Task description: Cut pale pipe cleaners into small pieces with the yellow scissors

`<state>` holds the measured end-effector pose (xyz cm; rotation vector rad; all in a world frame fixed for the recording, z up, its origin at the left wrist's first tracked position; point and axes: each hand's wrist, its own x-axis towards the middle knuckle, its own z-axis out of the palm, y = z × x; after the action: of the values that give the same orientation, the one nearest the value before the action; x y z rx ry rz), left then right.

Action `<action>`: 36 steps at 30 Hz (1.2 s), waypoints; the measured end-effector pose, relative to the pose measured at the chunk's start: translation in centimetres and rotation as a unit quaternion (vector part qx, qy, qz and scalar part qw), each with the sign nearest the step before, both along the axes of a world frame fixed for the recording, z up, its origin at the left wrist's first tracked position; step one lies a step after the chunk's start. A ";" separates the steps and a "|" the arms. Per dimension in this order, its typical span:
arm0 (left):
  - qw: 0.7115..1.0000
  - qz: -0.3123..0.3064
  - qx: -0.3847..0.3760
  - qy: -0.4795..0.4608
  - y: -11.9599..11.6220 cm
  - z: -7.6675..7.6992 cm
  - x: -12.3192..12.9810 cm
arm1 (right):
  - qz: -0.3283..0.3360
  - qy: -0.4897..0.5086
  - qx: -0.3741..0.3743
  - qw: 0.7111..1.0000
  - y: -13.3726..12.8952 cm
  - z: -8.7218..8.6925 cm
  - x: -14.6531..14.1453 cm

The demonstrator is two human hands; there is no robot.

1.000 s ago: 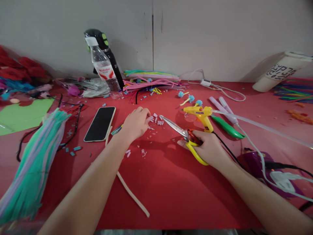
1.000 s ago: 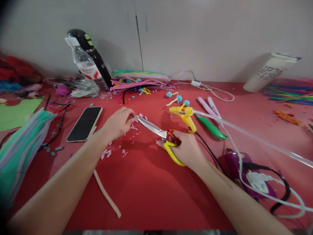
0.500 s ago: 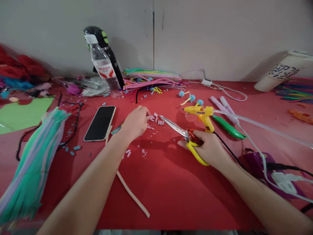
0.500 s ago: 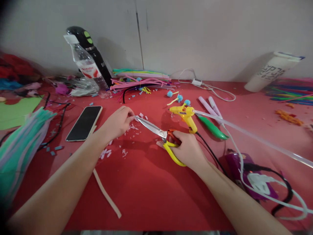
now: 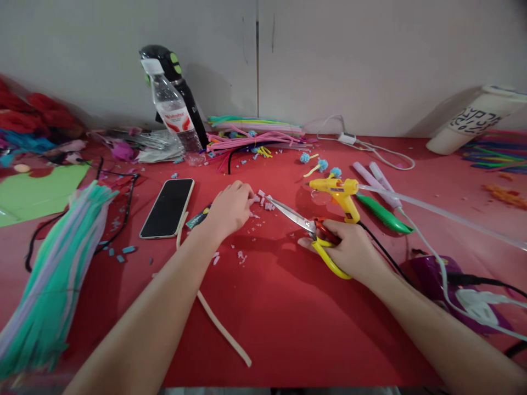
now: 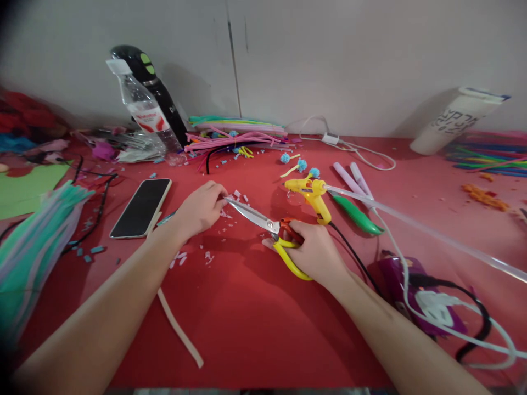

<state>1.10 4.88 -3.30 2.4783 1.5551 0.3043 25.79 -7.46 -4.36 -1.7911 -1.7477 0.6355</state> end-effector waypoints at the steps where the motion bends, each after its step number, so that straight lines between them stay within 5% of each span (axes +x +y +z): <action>1: 1.000 0.001 0.001 -0.011 0.0 0.0 -0.1 | 0.001 -0.001 0.001 1.000 0.0 0.0 0.0; 17: 0.986 0.037 0.033 -0.158 -0.3 1.0 -0.3 | 0.000 -0.014 -0.001 1.000 0.1 -0.3 0.1; 27: 0.976 0.004 0.018 -0.218 -0.4 0.7 -0.4 | 0.000 -0.016 -0.005 1.000 0.0 -0.1 0.0; 36: 0.983 0.009 0.016 -0.182 -0.2 0.7 -0.5 | -0.006 -0.005 -0.019 1.000 0.0 -0.2 0.1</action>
<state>0.62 4.66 -2.63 2.2675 1.4270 0.7448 25.86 -7.41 -4.52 -1.8328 -1.7407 0.6599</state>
